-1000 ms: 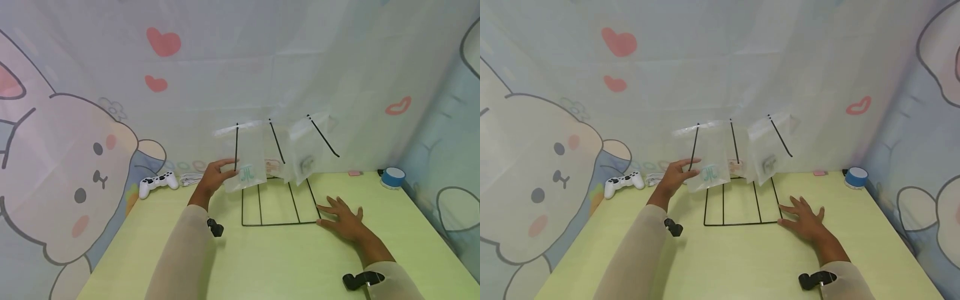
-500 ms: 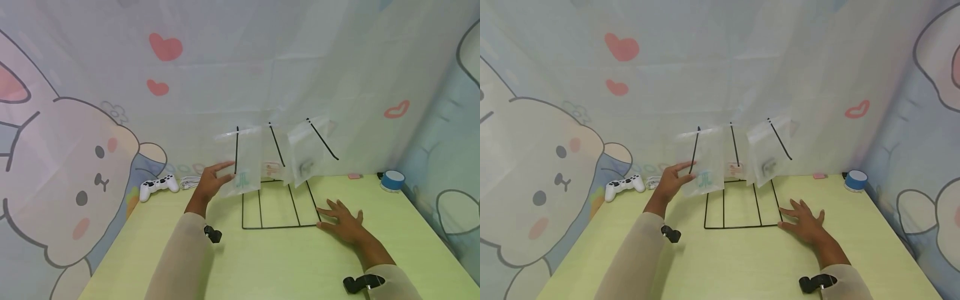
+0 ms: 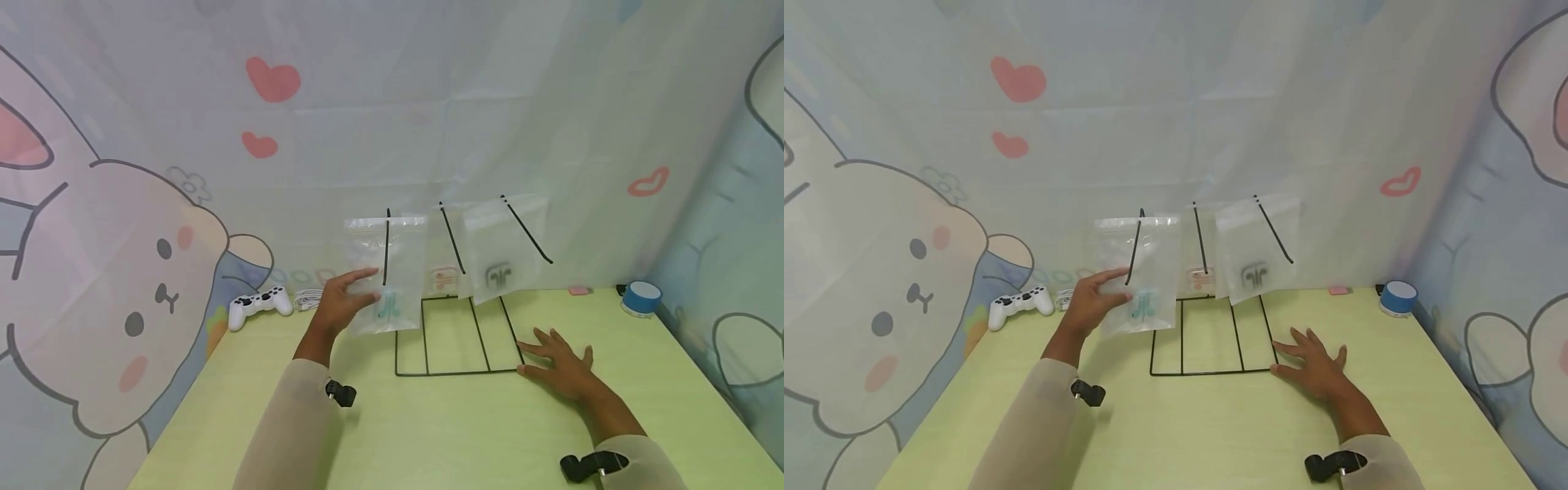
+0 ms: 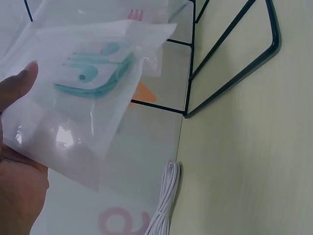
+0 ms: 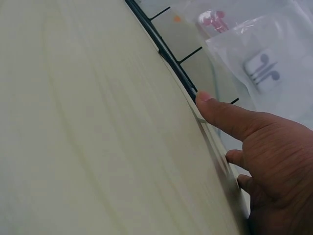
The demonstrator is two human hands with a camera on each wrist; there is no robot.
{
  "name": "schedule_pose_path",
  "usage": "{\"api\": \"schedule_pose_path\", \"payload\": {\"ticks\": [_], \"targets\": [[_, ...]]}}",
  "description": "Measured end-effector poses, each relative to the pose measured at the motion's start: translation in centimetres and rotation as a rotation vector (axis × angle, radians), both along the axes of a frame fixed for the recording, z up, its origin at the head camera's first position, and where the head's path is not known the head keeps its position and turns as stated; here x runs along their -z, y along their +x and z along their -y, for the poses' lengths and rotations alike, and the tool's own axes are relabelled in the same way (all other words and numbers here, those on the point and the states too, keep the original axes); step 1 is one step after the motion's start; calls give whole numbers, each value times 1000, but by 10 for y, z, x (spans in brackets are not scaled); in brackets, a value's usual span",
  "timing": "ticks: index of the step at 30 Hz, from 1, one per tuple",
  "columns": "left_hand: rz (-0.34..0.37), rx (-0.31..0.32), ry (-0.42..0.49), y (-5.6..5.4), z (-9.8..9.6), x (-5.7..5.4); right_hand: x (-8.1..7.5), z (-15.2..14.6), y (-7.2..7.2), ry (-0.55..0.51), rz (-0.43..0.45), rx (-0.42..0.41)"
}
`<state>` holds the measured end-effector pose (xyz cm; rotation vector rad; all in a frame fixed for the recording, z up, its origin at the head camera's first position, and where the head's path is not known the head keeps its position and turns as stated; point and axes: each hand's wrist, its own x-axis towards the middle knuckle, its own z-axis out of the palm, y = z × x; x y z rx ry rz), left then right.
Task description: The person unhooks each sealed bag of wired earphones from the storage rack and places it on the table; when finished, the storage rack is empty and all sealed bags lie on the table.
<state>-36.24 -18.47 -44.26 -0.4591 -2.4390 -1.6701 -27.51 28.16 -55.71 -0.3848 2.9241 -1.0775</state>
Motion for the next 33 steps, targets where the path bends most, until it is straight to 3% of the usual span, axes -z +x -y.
{"api": "schedule_pose_path", "payload": {"ticks": [21, 33], "targets": [[-32, -28, -71, 24, 11, -12, 0, -1, 0, -29, -6, -4], [-14, -39, -73, 46, 13, -9, -4, 1, 2, -24, 6, 0]]}}
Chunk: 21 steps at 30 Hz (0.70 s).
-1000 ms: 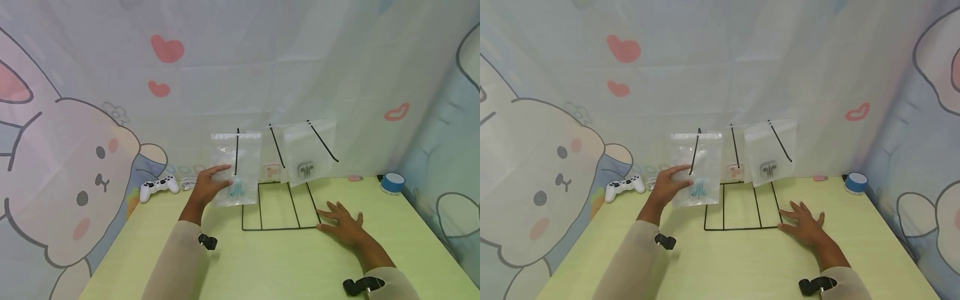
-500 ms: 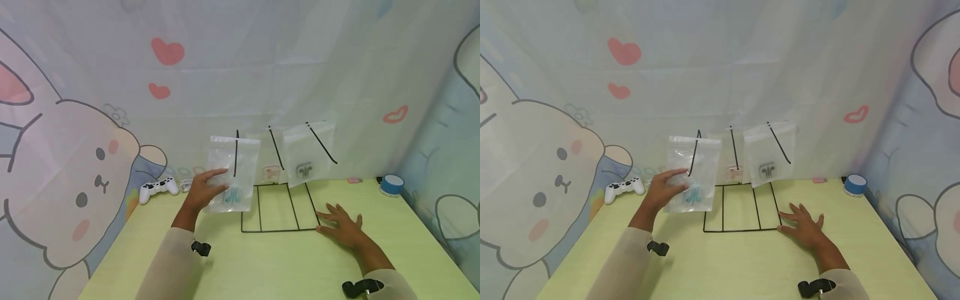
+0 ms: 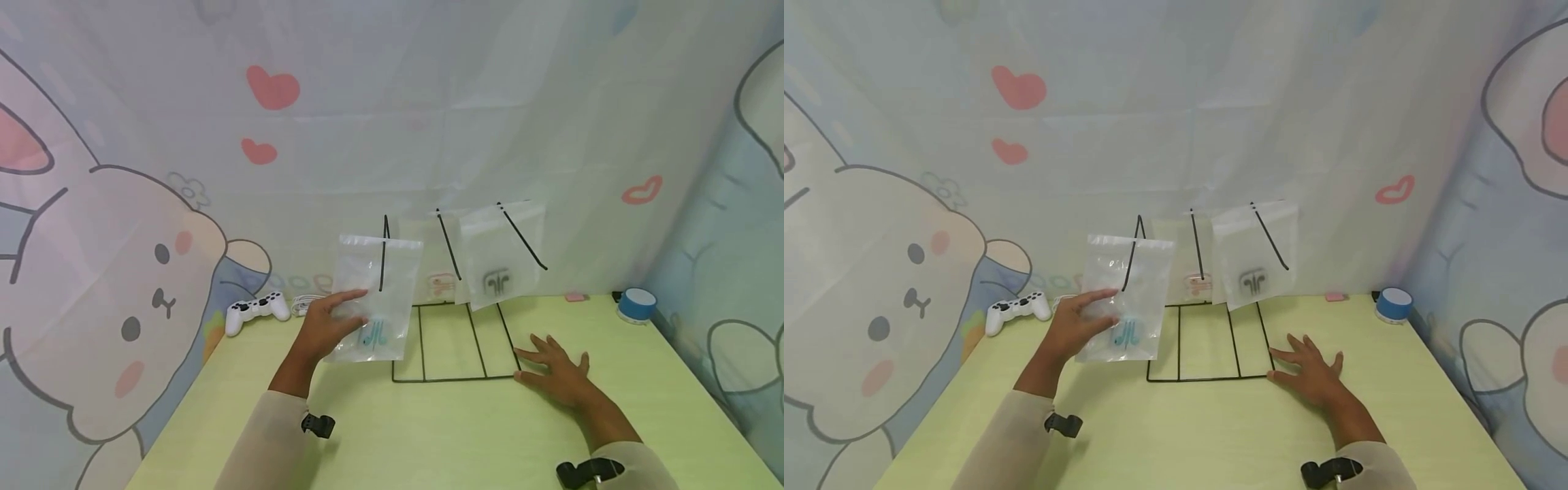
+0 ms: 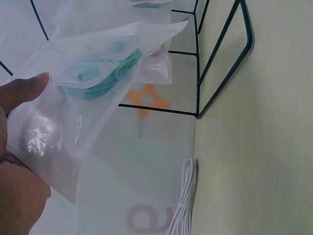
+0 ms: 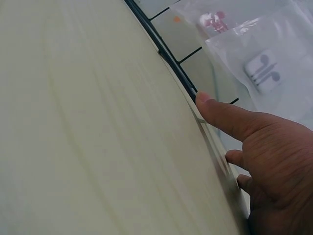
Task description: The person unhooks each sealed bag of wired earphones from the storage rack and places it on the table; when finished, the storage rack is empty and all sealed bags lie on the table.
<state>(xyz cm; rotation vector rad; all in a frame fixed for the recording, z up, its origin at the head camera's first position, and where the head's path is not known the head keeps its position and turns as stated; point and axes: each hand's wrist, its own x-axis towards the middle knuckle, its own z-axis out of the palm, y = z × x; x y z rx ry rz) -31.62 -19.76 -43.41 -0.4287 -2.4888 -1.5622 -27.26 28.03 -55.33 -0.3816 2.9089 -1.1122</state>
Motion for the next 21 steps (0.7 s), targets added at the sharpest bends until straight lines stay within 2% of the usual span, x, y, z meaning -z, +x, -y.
{"api": "schedule_pose_path", "payload": {"ticks": [13, 21], "targets": [[-86, 50, -13, 16, 1, 4, -1, 2, 2, 5, -13, -3], [-101, 50, -17, 26, 1, 5, -3, 2, 1, 12, -18, -5]]}}
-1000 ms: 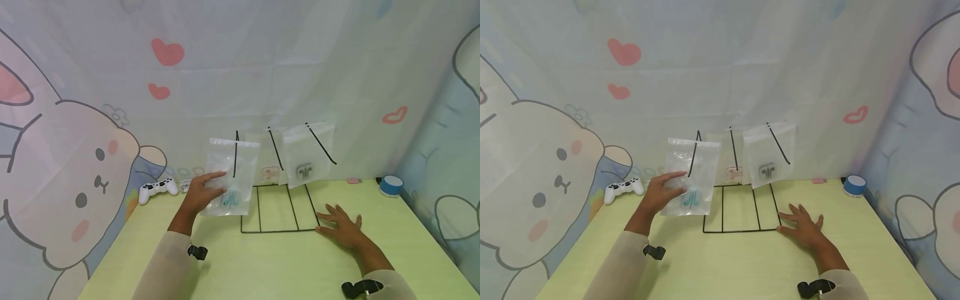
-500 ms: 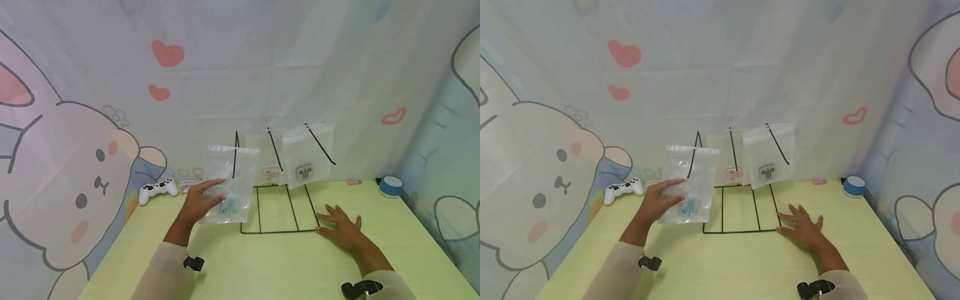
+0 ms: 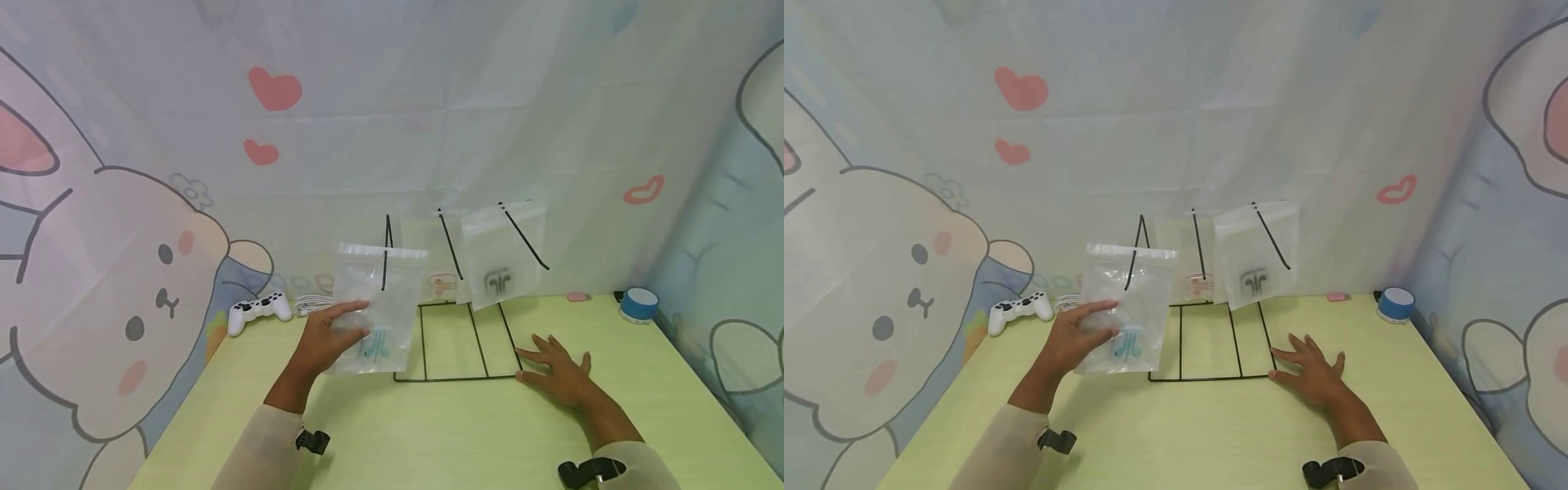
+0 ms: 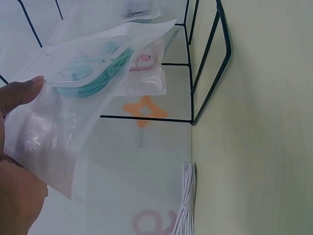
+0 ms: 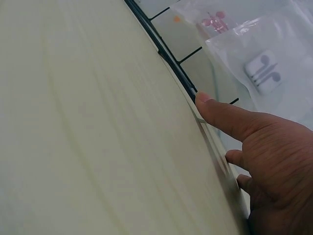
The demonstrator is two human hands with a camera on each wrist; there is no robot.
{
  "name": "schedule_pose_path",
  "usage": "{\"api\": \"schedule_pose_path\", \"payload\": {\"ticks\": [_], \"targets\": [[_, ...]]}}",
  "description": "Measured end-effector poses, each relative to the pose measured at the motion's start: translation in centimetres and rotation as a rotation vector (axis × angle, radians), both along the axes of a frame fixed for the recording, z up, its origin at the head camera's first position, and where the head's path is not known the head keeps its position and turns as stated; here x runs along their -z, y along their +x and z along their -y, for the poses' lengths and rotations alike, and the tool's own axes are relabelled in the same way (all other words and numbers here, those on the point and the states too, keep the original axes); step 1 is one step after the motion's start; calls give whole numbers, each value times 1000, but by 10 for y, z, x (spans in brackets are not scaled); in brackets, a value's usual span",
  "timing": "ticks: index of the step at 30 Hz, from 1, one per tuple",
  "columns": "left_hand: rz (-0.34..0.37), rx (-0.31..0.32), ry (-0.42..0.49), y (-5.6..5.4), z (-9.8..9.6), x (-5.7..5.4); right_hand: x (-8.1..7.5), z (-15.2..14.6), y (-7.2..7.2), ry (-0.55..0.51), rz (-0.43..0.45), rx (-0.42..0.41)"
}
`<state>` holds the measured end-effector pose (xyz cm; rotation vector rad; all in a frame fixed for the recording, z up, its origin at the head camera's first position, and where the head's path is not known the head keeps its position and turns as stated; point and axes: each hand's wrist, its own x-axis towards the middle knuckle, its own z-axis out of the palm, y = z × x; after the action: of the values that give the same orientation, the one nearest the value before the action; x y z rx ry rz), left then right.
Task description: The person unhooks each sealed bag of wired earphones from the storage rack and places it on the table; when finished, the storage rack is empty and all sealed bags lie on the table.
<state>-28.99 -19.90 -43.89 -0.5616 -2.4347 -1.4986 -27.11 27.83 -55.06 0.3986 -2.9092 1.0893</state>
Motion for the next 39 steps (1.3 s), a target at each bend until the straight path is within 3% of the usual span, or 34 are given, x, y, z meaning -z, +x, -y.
{"api": "schedule_pose_path", "payload": {"ticks": [17, 26, 35, 39], "targets": [[-44, 33, 31, 18, -1, 13, 4, -2, -2, -14, 1, 0], [-103, 105, 76, 24, -1, 18, 5, -3, -2, 0, 7, 1], [-91, 99, 93, 35, 0, 19, 4, -3, -3, -8, 11, -2], [-117, 105, 85, 39, 0, 21, 4, -3, -3, 1, 3, -1]]}}
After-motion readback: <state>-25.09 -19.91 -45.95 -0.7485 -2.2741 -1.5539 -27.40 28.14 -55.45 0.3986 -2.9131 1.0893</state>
